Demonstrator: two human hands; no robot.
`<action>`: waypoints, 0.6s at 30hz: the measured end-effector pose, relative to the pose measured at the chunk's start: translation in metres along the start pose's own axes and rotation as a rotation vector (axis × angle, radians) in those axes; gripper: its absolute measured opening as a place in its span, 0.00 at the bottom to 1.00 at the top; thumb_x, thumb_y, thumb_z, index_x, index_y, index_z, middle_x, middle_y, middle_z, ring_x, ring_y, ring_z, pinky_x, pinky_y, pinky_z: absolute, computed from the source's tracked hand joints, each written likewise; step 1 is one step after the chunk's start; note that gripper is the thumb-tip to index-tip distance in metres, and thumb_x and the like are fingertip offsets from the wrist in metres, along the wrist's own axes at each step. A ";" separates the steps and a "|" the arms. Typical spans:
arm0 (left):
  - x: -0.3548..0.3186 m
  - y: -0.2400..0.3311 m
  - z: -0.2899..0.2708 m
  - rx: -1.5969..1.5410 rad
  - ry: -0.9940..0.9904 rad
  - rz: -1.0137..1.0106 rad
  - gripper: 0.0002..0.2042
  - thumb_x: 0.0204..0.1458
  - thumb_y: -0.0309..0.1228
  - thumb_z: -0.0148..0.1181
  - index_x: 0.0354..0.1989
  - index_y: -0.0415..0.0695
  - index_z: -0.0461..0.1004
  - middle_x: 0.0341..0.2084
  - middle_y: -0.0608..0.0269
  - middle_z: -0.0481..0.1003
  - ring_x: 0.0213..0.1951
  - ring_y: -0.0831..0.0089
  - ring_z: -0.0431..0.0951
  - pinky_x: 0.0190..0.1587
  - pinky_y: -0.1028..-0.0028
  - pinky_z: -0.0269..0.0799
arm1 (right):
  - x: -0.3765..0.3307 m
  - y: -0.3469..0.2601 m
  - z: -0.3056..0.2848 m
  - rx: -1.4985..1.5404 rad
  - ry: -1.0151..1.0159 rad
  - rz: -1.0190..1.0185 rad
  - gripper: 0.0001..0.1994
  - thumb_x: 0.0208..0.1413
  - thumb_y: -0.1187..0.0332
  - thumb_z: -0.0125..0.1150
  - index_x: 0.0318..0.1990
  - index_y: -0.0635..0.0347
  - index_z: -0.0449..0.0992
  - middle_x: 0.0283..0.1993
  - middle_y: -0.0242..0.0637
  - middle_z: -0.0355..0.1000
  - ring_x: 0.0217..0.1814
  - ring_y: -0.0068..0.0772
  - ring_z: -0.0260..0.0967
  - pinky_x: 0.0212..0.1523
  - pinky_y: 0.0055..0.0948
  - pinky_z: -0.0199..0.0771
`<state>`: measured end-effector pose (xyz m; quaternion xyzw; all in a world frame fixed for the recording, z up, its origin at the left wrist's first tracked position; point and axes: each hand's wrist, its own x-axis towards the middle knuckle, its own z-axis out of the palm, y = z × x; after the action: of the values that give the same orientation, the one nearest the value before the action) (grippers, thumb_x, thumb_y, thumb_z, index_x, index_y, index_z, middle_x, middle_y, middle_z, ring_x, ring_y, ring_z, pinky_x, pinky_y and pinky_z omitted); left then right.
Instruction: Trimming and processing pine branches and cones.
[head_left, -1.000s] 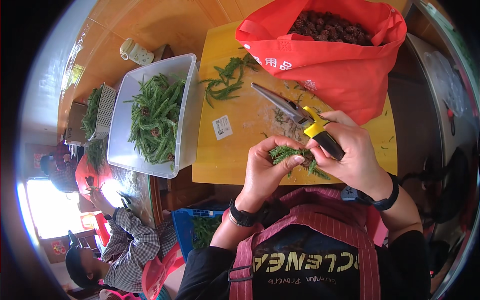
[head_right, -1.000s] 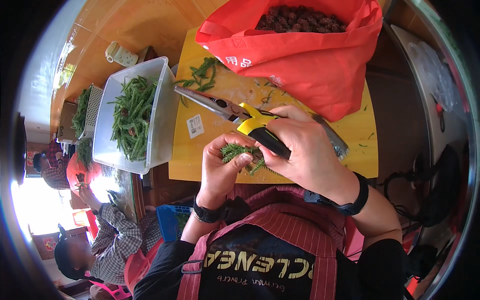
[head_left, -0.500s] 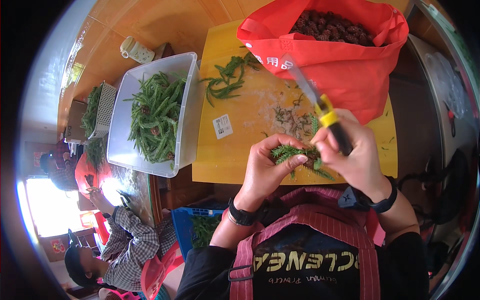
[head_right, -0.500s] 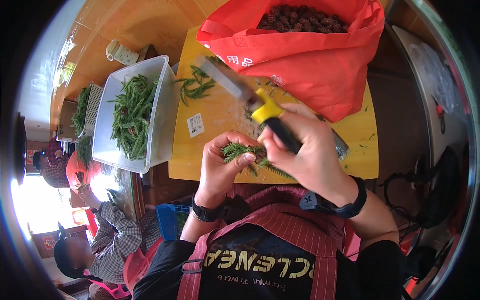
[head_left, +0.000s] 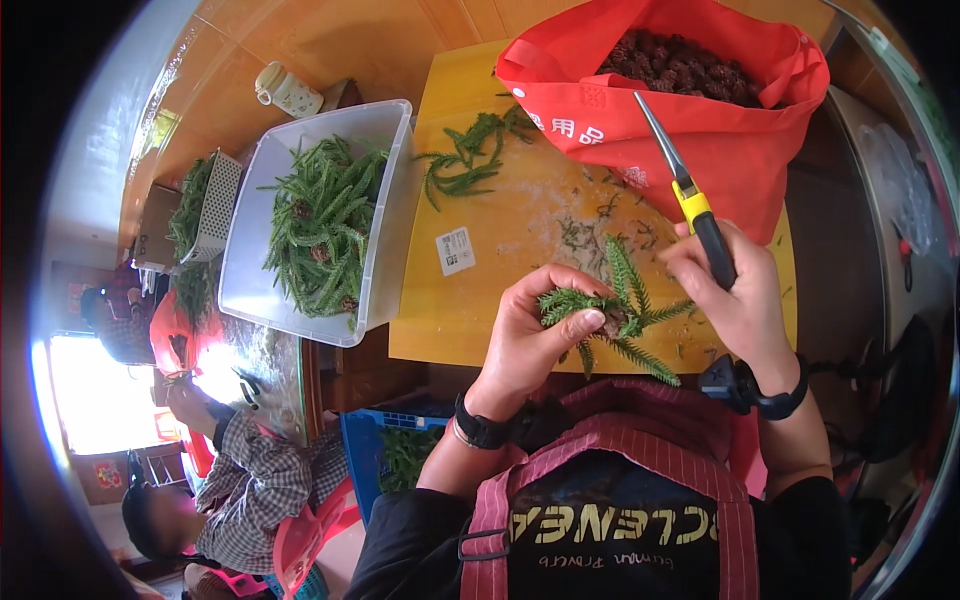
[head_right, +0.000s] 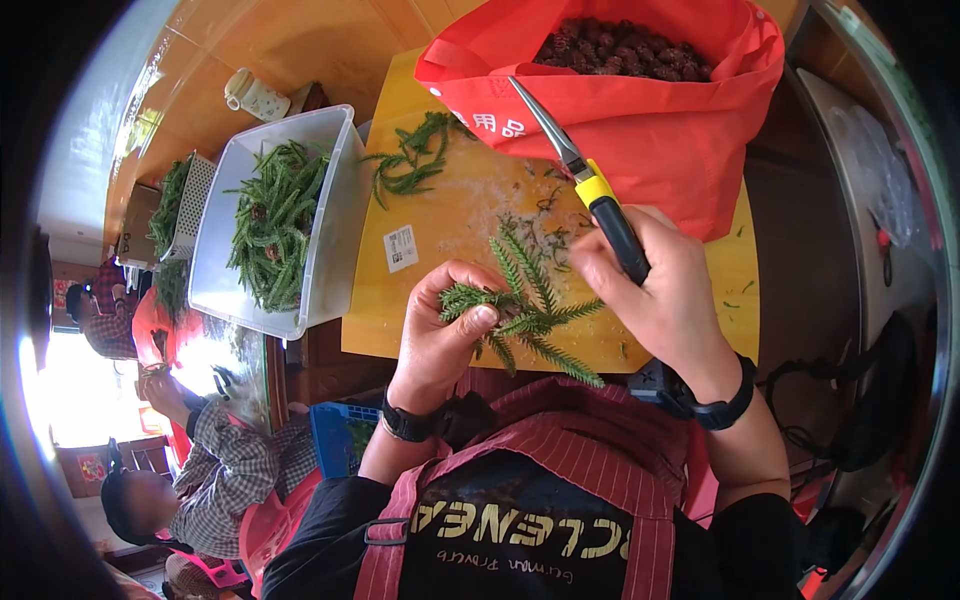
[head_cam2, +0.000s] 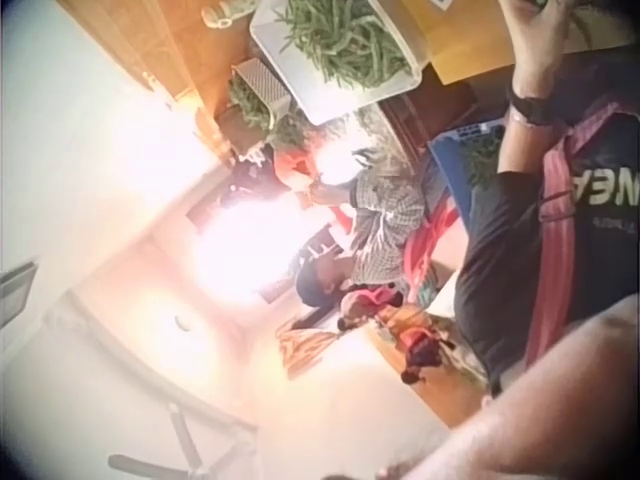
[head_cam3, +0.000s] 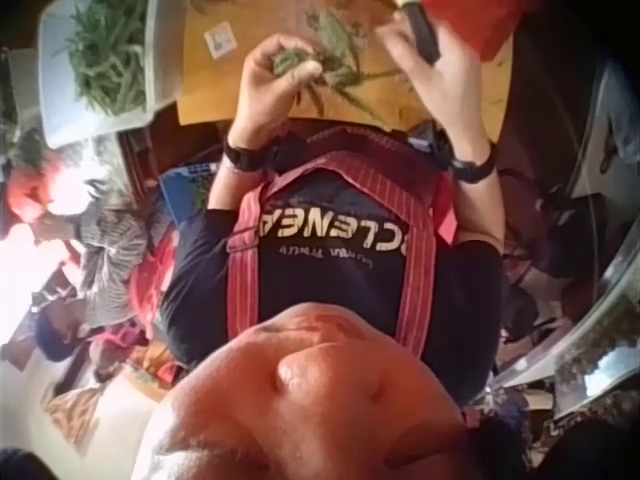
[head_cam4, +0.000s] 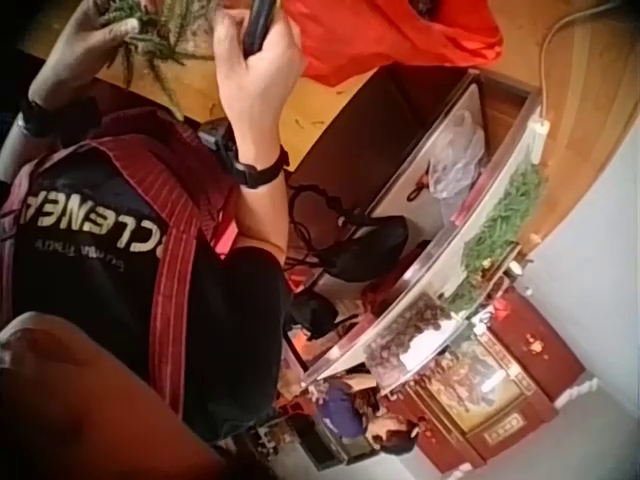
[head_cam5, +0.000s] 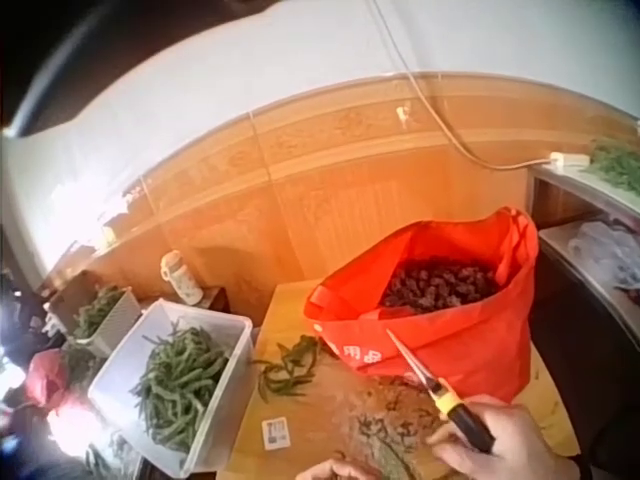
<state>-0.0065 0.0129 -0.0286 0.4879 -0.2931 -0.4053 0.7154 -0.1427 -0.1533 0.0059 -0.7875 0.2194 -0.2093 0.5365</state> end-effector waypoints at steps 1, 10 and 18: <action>-0.001 0.000 -0.001 -0.008 0.004 -0.006 0.11 0.45 0.26 0.63 0.35 0.39 0.69 0.34 0.61 0.72 0.37 0.76 0.72 0.42 0.76 0.69 | -0.001 -0.001 0.002 0.001 -0.004 -0.003 0.10 0.47 0.70 0.63 0.33 0.67 0.70 0.35 0.35 0.71 0.36 0.20 0.66 0.38 0.20 0.64; -0.001 0.007 0.008 -0.024 -0.027 0.016 0.19 0.40 0.24 0.68 0.39 0.40 0.66 0.38 0.64 0.70 0.40 0.77 0.71 0.44 0.77 0.68 | -0.010 -0.005 0.020 0.033 -0.127 -0.055 0.21 0.35 0.67 0.74 0.27 0.58 0.61 0.23 0.23 0.49 0.24 0.14 0.46 0.24 0.18 0.51; -0.003 0.013 0.019 0.195 -0.029 -0.024 0.20 0.41 0.16 0.63 0.42 0.40 0.62 0.36 0.67 0.68 0.39 0.82 0.70 0.43 0.80 0.67 | -0.015 0.002 0.022 0.232 -0.094 0.025 0.16 0.41 0.70 0.70 0.26 0.59 0.63 0.21 0.22 0.54 0.23 0.13 0.49 0.23 0.17 0.53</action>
<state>-0.0191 0.0093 -0.0095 0.5529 -0.3355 -0.3905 0.6552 -0.1427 -0.1292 -0.0043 -0.7263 0.1778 -0.1894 0.6364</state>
